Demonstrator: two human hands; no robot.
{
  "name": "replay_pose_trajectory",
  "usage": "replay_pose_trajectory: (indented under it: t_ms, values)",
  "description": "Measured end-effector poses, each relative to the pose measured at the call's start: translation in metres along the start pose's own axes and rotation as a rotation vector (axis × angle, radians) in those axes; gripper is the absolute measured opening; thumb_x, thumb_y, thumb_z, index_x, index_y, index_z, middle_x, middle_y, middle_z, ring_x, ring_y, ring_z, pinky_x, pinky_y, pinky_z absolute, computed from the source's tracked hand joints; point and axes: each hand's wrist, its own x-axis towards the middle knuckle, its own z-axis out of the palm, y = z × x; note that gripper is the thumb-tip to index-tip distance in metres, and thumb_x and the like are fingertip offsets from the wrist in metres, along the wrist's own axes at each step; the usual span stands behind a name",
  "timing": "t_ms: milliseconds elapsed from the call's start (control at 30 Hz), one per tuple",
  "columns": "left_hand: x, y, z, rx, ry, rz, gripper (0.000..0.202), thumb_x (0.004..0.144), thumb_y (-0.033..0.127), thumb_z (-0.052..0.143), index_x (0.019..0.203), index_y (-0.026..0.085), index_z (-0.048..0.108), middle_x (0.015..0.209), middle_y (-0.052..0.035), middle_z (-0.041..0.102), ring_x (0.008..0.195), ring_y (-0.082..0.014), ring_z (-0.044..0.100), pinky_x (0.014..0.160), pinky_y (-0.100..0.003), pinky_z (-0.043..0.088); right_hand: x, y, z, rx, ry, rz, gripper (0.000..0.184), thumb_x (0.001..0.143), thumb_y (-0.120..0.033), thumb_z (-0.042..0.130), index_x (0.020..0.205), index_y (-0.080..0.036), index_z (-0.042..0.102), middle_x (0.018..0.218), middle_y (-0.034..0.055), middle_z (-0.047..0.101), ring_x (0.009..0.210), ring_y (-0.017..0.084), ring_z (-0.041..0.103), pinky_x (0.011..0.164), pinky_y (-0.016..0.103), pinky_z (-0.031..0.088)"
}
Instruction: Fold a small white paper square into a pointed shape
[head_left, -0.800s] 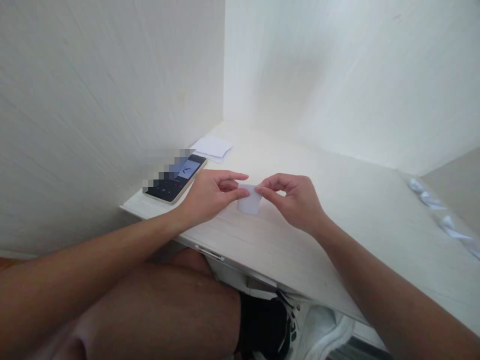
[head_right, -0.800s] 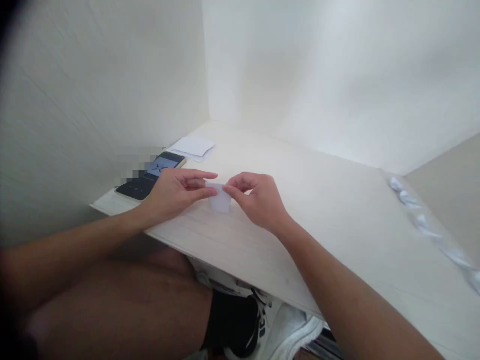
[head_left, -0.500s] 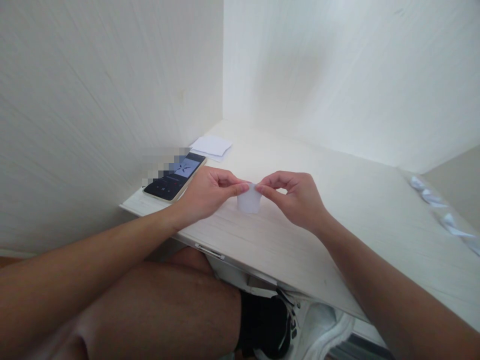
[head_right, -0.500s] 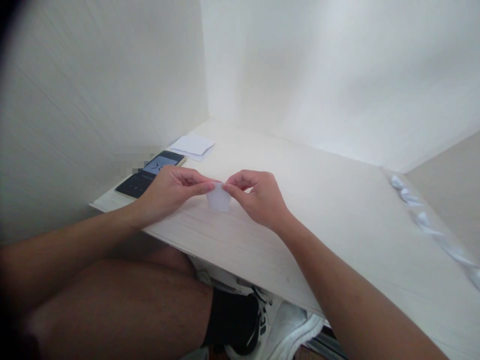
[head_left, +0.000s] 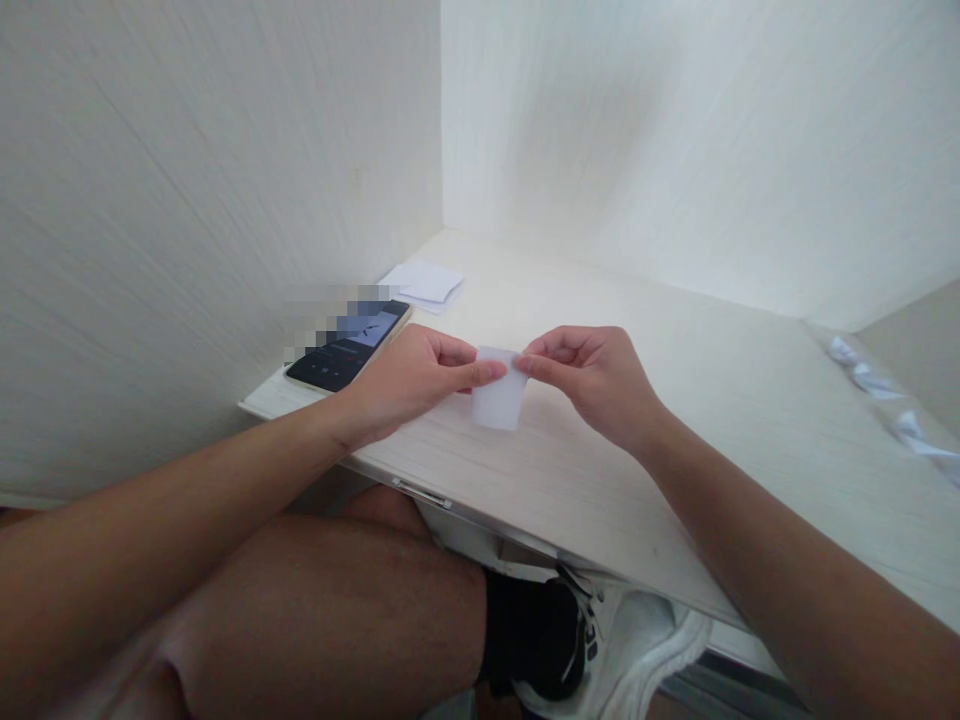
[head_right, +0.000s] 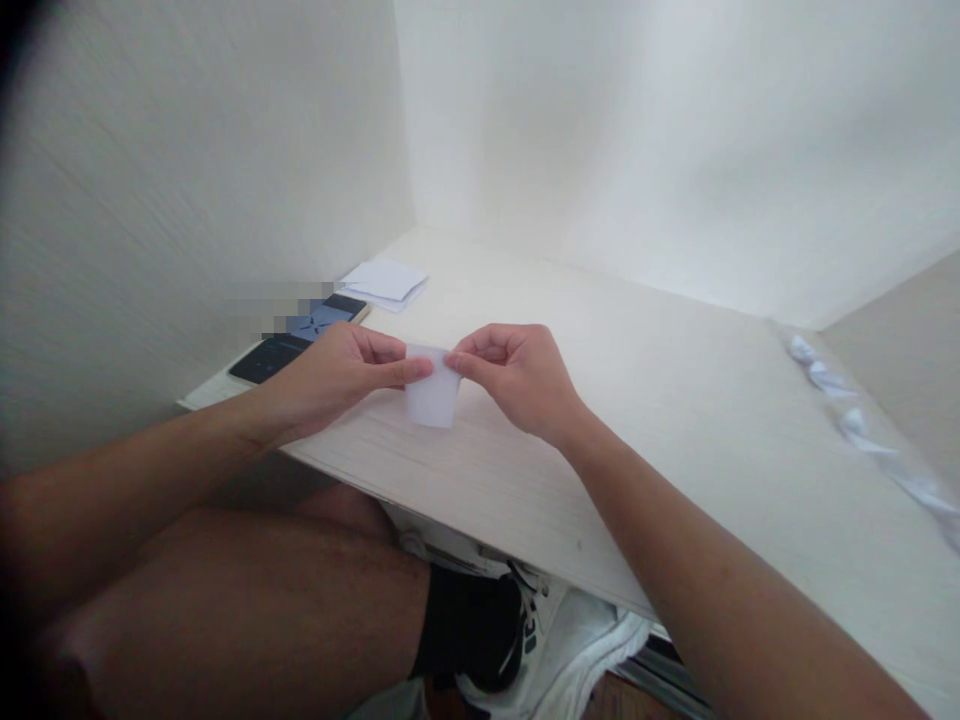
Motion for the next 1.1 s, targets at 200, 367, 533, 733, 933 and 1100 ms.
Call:
replay_pose_trajectory:
  t_ms: [200, 367, 533, 733, 933, 1100]
  values:
    - [0.002, -0.005, 0.000, -0.018, -0.056, -0.094, 0.026, 0.082, 0.043, 0.082, 0.067, 0.021, 0.081, 0.068, -0.0063, 0.078, 0.054, -0.0152, 0.062, 0.048, -0.025, 0.043, 0.001, 0.000, 0.001, 0.070, 0.004, 0.086, 0.017, 0.075, -0.031, 0.086, 0.072, -0.017, 0.078, 0.068, 0.0024, 0.074, 0.061, 0.013, 0.059, 0.060, 0.029, 0.047]
    - [0.004, -0.002, -0.003, 0.016, -0.093, -0.092, 0.026, 0.082, 0.040, 0.083, 0.061, 0.024, 0.080, 0.065, -0.0051, 0.076, 0.055, -0.0153, 0.061, 0.053, -0.027, 0.048, 0.002, 0.005, 0.002, 0.133, 0.019, 0.108, 0.015, 0.072, -0.029, 0.086, 0.070, -0.017, 0.078, 0.065, 0.0014, 0.072, 0.062, 0.012, 0.057, 0.062, 0.029, 0.047]
    - [0.004, 0.001, -0.004, 0.071, -0.104, -0.104, 0.029, 0.082, 0.038, 0.082, 0.057, 0.023, 0.076, 0.057, -0.0030, 0.069, 0.049, -0.0135, 0.054, 0.048, -0.026, 0.043, 0.003, 0.007, 0.003, 0.117, 0.013, 0.139, 0.017, 0.071, -0.031, 0.087, 0.070, -0.018, 0.077, 0.065, 0.0015, 0.071, 0.061, 0.012, 0.056, 0.062, 0.030, 0.047]
    - [0.002, 0.001, -0.003, 0.150, -0.160, -0.108, 0.029, 0.085, 0.041, 0.078, 0.062, 0.022, 0.078, 0.046, -0.0006, 0.059, 0.041, -0.0122, 0.046, 0.042, -0.025, 0.035, 0.005, 0.009, 0.002, 0.172, 0.040, 0.156, 0.018, 0.068, -0.032, 0.088, 0.069, -0.018, 0.077, 0.069, 0.0021, 0.073, 0.064, 0.012, 0.057, 0.064, 0.030, 0.047]
    - [0.002, 0.004, -0.002, 0.209, -0.169, -0.203, 0.032, 0.086, 0.044, 0.076, 0.066, 0.018, 0.078, 0.061, -0.0038, 0.069, 0.043, -0.0095, 0.045, 0.043, -0.024, 0.032, 0.006, 0.010, 0.000, 0.179, 0.064, 0.178, 0.018, 0.067, -0.032, 0.088, 0.069, -0.018, 0.077, 0.069, 0.0021, 0.072, 0.066, 0.013, 0.057, 0.065, 0.031, 0.047]
    - [0.001, 0.006, -0.001, 0.264, -0.202, -0.261, 0.031, 0.088, 0.045, 0.073, 0.080, 0.016, 0.082, 0.068, -0.0046, 0.070, 0.043, -0.0081, 0.041, 0.041, -0.025, 0.025, 0.006, 0.010, -0.001, 0.225, 0.063, 0.214, 0.018, 0.065, -0.032, 0.089, 0.067, -0.018, 0.077, 0.070, 0.0018, 0.071, 0.068, 0.013, 0.058, 0.067, 0.030, 0.046]
